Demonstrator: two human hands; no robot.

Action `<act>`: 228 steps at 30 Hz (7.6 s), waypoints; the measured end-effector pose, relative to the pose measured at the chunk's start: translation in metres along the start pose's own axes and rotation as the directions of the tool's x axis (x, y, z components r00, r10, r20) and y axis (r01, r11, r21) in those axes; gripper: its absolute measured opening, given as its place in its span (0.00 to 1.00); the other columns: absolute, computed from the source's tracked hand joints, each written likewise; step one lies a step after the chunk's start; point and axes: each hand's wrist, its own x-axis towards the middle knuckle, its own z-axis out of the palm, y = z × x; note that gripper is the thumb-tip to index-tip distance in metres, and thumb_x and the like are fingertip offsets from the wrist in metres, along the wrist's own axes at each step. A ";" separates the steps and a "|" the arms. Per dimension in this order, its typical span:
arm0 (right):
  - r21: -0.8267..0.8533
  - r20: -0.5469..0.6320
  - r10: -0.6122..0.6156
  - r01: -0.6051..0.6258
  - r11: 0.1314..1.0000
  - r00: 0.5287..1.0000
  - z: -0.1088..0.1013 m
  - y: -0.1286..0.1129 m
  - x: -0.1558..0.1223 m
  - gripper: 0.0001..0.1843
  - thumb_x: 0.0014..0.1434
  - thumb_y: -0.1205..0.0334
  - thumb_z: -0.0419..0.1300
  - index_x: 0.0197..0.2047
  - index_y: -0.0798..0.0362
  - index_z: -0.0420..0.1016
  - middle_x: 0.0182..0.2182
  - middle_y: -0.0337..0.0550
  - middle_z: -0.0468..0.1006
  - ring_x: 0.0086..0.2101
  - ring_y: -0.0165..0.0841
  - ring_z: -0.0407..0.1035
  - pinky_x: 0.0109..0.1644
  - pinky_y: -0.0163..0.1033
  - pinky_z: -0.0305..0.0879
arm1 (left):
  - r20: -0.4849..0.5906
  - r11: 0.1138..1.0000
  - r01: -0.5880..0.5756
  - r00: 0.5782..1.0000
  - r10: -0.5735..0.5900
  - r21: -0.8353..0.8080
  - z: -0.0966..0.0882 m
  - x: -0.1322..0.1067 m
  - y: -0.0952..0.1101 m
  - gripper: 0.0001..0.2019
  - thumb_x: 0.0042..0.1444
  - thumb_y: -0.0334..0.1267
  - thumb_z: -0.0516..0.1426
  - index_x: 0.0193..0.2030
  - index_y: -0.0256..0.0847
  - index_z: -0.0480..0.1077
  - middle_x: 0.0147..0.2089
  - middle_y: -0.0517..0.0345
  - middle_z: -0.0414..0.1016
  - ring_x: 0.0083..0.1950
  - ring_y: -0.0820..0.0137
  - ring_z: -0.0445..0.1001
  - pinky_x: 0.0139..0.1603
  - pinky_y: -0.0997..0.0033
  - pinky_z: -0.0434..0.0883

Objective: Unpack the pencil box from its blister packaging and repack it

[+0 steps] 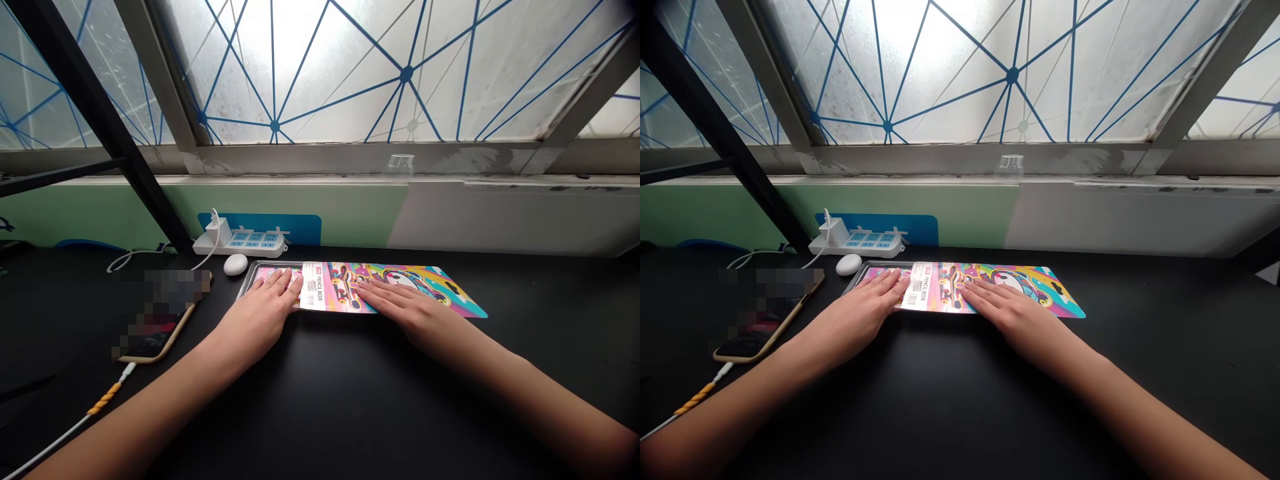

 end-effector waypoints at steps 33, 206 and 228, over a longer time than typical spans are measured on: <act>-0.100 -0.033 0.118 -0.121 0.988 0.992 -0.005 0.010 -0.009 0.38 0.67 0.77 0.47 0.77 0.45 0.53 0.68 0.48 0.69 0.64 0.43 0.68 0.63 0.52 0.72 | -0.147 0.996 -0.044 0.989 0.032 -0.083 0.013 0.006 -0.009 0.27 0.72 0.32 0.43 0.77 0.37 0.55 0.77 0.38 0.55 0.77 0.51 0.55 0.73 0.44 0.61; 0.083 0.096 0.425 -0.433 0.898 0.900 -0.020 0.004 0.085 0.26 0.45 0.58 0.77 0.41 0.48 0.67 0.38 0.44 0.76 0.42 0.47 0.69 0.45 0.49 0.67 | -0.365 0.907 -0.029 0.921 -0.140 -0.420 0.003 0.020 -0.053 0.38 0.59 0.50 0.67 0.71 0.37 0.62 0.67 0.40 0.71 0.68 0.49 0.68 0.67 0.47 0.66; 0.023 -0.389 -0.022 0.034 0.999 0.921 -0.017 -0.088 -0.031 0.11 0.67 0.73 0.57 0.49 0.51 0.74 0.44 0.48 0.80 0.53 0.42 0.76 0.55 0.47 0.77 | -0.390 0.868 -0.129 0.917 -0.080 -0.479 0.034 -0.104 0.007 0.25 0.66 0.34 0.60 0.68 0.52 0.62 0.74 0.48 0.61 0.71 0.54 0.67 0.66 0.53 0.73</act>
